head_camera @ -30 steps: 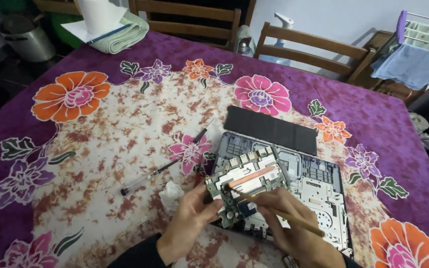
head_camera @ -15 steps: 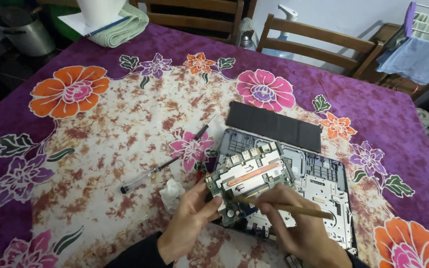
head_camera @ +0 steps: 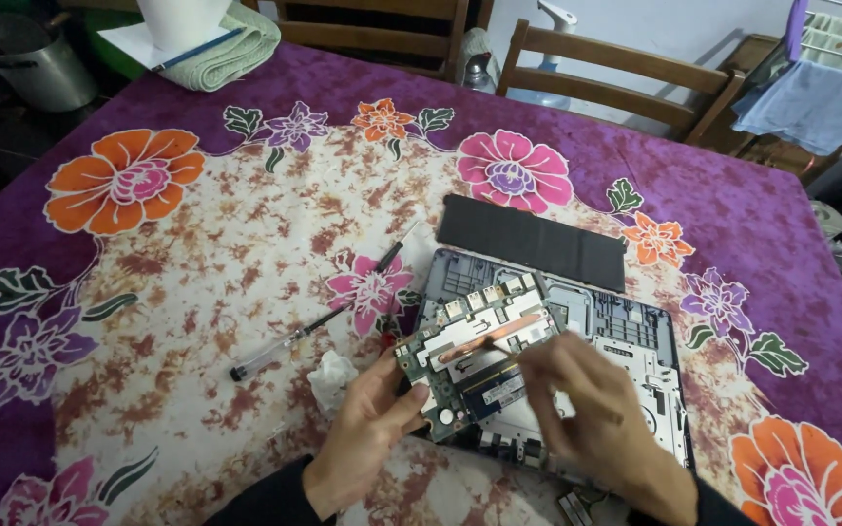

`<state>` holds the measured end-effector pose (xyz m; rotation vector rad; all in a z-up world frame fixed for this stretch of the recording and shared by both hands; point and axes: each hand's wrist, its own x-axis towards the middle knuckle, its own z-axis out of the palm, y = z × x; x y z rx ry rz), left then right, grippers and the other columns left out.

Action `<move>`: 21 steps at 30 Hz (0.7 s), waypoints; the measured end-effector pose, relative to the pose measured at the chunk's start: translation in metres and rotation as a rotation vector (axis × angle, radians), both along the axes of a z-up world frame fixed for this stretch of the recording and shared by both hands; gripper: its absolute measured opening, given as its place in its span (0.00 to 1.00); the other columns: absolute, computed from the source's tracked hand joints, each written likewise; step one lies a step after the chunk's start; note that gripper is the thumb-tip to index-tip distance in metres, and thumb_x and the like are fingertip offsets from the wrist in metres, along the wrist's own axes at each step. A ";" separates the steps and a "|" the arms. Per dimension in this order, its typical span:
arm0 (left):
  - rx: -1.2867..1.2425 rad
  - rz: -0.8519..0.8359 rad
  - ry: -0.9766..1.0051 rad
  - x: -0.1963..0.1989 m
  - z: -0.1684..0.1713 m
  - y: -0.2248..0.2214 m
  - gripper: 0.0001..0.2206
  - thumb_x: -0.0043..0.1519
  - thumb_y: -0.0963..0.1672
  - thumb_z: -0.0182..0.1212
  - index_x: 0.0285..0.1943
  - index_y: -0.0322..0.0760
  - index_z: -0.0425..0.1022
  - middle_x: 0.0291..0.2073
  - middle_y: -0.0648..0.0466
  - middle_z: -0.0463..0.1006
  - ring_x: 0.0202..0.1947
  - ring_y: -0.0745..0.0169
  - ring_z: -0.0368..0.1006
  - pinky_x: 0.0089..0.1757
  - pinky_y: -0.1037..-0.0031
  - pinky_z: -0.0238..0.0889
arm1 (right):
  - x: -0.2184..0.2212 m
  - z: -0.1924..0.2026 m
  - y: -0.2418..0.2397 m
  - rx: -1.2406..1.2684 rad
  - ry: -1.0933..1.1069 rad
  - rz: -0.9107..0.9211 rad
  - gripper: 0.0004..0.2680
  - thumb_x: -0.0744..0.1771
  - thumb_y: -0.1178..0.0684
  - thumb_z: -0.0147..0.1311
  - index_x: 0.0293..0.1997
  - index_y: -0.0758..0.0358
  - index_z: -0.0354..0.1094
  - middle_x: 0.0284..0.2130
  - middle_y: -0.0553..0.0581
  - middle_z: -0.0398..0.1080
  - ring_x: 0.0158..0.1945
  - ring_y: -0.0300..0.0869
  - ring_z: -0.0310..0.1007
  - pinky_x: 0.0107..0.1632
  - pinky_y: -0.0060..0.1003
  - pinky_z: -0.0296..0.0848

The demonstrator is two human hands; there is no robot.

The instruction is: Cleaning the RAM slots and memory modules of a disassembled laptop using a small brush and a cloth.

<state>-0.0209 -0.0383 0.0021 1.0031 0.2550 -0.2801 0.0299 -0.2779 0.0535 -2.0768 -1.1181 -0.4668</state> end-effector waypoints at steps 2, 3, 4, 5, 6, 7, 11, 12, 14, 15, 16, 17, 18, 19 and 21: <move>0.036 -0.003 -0.017 0.001 0.001 0.002 0.19 0.62 0.40 0.62 0.63 0.35 0.75 0.44 0.51 0.80 0.42 0.59 0.74 0.46 0.65 0.76 | 0.005 0.006 -0.009 -0.048 -0.067 -0.067 0.08 0.64 0.70 0.49 0.43 0.67 0.65 0.26 0.50 0.69 0.25 0.35 0.68 0.26 0.27 0.73; 0.070 -0.015 -0.036 0.001 0.003 0.004 0.17 0.63 0.40 0.60 0.62 0.35 0.75 0.40 0.52 0.77 0.41 0.59 0.74 0.46 0.65 0.77 | 0.001 0.016 -0.010 -0.059 -0.034 -0.151 0.05 0.66 0.66 0.49 0.43 0.65 0.66 0.27 0.51 0.70 0.27 0.37 0.70 0.28 0.29 0.72; 0.105 -0.027 -0.056 0.001 0.006 0.005 0.15 0.65 0.40 0.58 0.60 0.35 0.75 0.37 0.52 0.74 0.40 0.59 0.73 0.47 0.65 0.78 | -0.003 0.027 -0.011 -0.071 0.000 -0.235 0.03 0.68 0.62 0.50 0.43 0.63 0.68 0.29 0.53 0.71 0.28 0.39 0.72 0.30 0.32 0.70; 0.105 -0.030 -0.056 0.005 0.012 0.007 0.15 0.65 0.40 0.58 0.60 0.35 0.75 0.37 0.52 0.74 0.40 0.59 0.73 0.47 0.65 0.78 | -0.003 0.029 -0.016 -0.071 0.000 -0.237 0.03 0.68 0.62 0.50 0.43 0.63 0.68 0.29 0.53 0.71 0.28 0.39 0.72 0.30 0.32 0.70; 0.075 -0.048 -0.063 0.009 0.018 0.009 0.23 0.63 0.39 0.58 0.70 0.45 0.68 0.35 0.55 0.69 0.36 0.63 0.69 0.41 0.70 0.77 | -0.002 0.031 -0.021 -0.113 0.081 -0.275 0.03 0.68 0.60 0.49 0.40 0.63 0.70 0.29 0.52 0.75 0.26 0.38 0.74 0.27 0.31 0.72; 0.044 -0.068 -0.069 0.013 0.023 0.011 0.33 0.62 0.39 0.59 0.79 0.55 0.61 0.33 0.58 0.65 0.32 0.67 0.65 0.35 0.74 0.75 | -0.003 0.032 -0.027 -0.158 0.163 -0.314 0.05 0.67 0.59 0.49 0.38 0.63 0.72 0.29 0.51 0.78 0.24 0.37 0.76 0.24 0.29 0.73; 0.166 -0.186 0.010 0.034 0.039 0.007 0.29 0.64 0.37 0.55 0.76 0.53 0.61 0.40 0.50 0.76 0.32 0.63 0.68 0.34 0.75 0.71 | -0.006 0.040 -0.034 -0.110 0.038 -0.378 0.02 0.69 0.58 0.49 0.38 0.62 0.66 0.27 0.53 0.75 0.22 0.39 0.70 0.23 0.35 0.67; 0.212 -0.213 0.096 0.039 0.045 0.004 0.28 0.63 0.38 0.56 0.74 0.50 0.61 0.49 0.47 0.77 0.37 0.62 0.70 0.38 0.74 0.71 | -0.007 0.042 -0.032 -0.117 0.016 -0.385 0.02 0.69 0.58 0.49 0.41 0.62 0.67 0.28 0.53 0.74 0.24 0.40 0.72 0.24 0.35 0.70; 0.260 -0.238 0.181 0.048 0.052 0.000 0.26 0.63 0.38 0.56 0.73 0.47 0.61 0.57 0.44 0.78 0.42 0.61 0.71 0.41 0.73 0.71 | -0.006 0.046 -0.023 -0.121 -0.010 -0.390 0.02 0.69 0.58 0.50 0.43 0.62 0.68 0.29 0.54 0.74 0.25 0.40 0.73 0.24 0.35 0.72; 0.353 -0.303 0.149 0.052 0.053 0.000 0.25 0.64 0.40 0.56 0.73 0.49 0.60 0.62 0.46 0.73 0.46 0.61 0.72 0.45 0.71 0.71 | -0.004 0.048 -0.016 -0.106 -0.103 -0.258 0.04 0.69 0.64 0.50 0.45 0.66 0.67 0.34 0.58 0.74 0.29 0.40 0.75 0.26 0.29 0.76; 0.446 -0.367 0.116 0.057 0.055 0.000 0.24 0.66 0.43 0.57 0.73 0.51 0.60 0.67 0.48 0.69 0.49 0.62 0.73 0.50 0.70 0.71 | -0.002 0.049 -0.008 -0.092 -0.195 -0.126 0.06 0.68 0.69 0.49 0.47 0.70 0.66 0.39 0.62 0.74 0.33 0.41 0.77 0.29 0.23 0.81; 0.450 -0.362 0.116 0.060 0.041 -0.002 0.24 0.66 0.43 0.57 0.73 0.51 0.60 0.67 0.48 0.69 0.49 0.62 0.73 0.50 0.70 0.71 | 0.001 0.053 0.000 -0.088 -0.197 -0.122 0.06 0.68 0.69 0.49 0.47 0.70 0.66 0.39 0.62 0.74 0.33 0.41 0.77 0.29 0.23 0.81; 0.456 -0.353 0.019 0.064 0.027 -0.002 0.25 0.65 0.43 0.56 0.73 0.49 0.59 0.62 0.51 0.73 0.46 0.65 0.72 0.46 0.71 0.69 | 0.004 0.056 0.009 -0.183 -0.262 -0.066 0.06 0.69 0.65 0.47 0.51 0.72 0.65 0.43 0.64 0.72 0.40 0.46 0.76 0.39 0.33 0.79; 0.463 -0.337 -0.074 0.067 0.012 -0.001 0.25 0.65 0.44 0.56 0.74 0.47 0.58 0.57 0.54 0.78 0.42 0.68 0.72 0.41 0.73 0.66 | 0.007 0.058 0.019 -0.277 -0.326 -0.003 0.08 0.71 0.61 0.44 0.55 0.73 0.64 0.47 0.66 0.70 0.48 0.52 0.75 0.48 0.42 0.78; 0.611 -0.277 -0.288 0.070 -0.021 -0.005 0.27 0.64 0.44 0.58 0.74 0.41 0.59 0.60 0.51 0.76 0.52 0.64 0.72 0.49 0.73 0.65 | 0.020 0.045 0.030 -0.347 -0.291 0.007 0.10 0.69 0.63 0.48 0.57 0.69 0.64 0.49 0.65 0.70 0.48 0.53 0.75 0.42 0.44 0.78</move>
